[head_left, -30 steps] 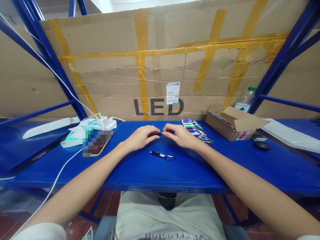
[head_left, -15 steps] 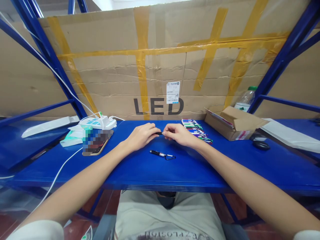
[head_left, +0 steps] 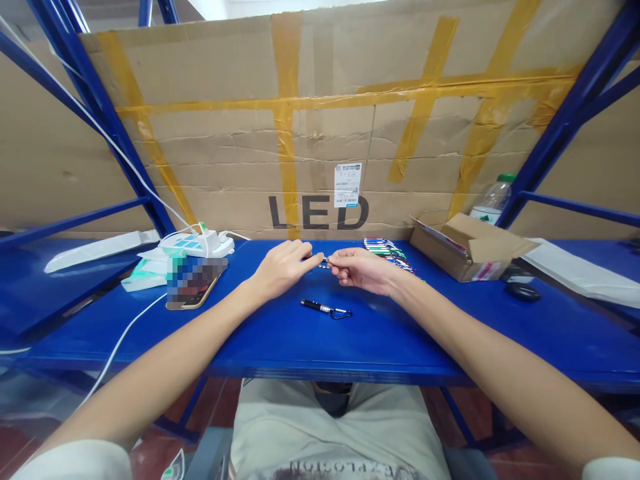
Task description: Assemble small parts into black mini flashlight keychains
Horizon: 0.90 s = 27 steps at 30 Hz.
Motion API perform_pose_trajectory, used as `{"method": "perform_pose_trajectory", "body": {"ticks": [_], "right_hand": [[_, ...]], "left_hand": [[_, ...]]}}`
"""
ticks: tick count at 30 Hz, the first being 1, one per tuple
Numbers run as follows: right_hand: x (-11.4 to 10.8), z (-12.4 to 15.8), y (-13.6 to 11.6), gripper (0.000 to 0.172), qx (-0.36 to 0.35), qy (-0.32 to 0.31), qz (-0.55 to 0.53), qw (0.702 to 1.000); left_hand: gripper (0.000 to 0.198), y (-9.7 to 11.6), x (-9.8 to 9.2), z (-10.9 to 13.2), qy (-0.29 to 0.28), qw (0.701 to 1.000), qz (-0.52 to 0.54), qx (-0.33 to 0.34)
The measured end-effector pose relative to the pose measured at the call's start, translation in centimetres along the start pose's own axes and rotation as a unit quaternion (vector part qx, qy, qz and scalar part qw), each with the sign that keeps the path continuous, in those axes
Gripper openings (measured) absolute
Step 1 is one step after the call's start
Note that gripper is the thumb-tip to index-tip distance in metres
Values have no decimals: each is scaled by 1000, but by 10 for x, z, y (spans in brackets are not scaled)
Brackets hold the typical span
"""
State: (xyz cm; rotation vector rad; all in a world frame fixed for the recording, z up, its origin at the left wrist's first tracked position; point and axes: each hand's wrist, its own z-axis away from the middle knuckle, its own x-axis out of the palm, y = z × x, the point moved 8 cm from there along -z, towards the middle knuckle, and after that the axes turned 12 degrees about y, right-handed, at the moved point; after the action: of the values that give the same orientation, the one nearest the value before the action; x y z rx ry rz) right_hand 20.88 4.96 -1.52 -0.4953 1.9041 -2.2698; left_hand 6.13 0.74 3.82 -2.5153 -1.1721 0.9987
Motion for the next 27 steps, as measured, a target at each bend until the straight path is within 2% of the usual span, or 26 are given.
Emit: {"method": "perform_pose_trajectory", "body": {"ticks": [4, 8, 13, 16, 19, 21, 23, 27], "right_hand": [[-7, 0, -2, 46, -40, 38, 27, 998], [-11, -4, 2, 48, -65, 69, 29, 995], [-12, -7, -8, 43, -177, 85, 102, 975], [-8, -1, -20, 29, -268, 83, 204, 938], [-4, 10, -32, 13, -362, 95, 330, 866], [-2, 15, -36, 13, -395, 98, 375, 833], [-1, 16, -36, 14, -394, 90, 374, 835], [-3, 8, -30, 14, -320, 66, 291, 899]], "left_hand": [[34, -3, 1, 2, 12, 1000, 2, -7], [35, -3, 4, 2, 8, 1000, 17, -9], [39, -7, 10, 5, -25, 997, 54, -39], [40, -10, 14, 8, -43, 994, 80, -57], [37, -11, 17, 10, -56, 991, 100, -70], [37, -11, 17, 10, -56, 991, 101, -71], [38, -9, 16, 10, -52, 992, 94, -65], [38, -3, 12, 7, -38, 996, 74, -41]]}}
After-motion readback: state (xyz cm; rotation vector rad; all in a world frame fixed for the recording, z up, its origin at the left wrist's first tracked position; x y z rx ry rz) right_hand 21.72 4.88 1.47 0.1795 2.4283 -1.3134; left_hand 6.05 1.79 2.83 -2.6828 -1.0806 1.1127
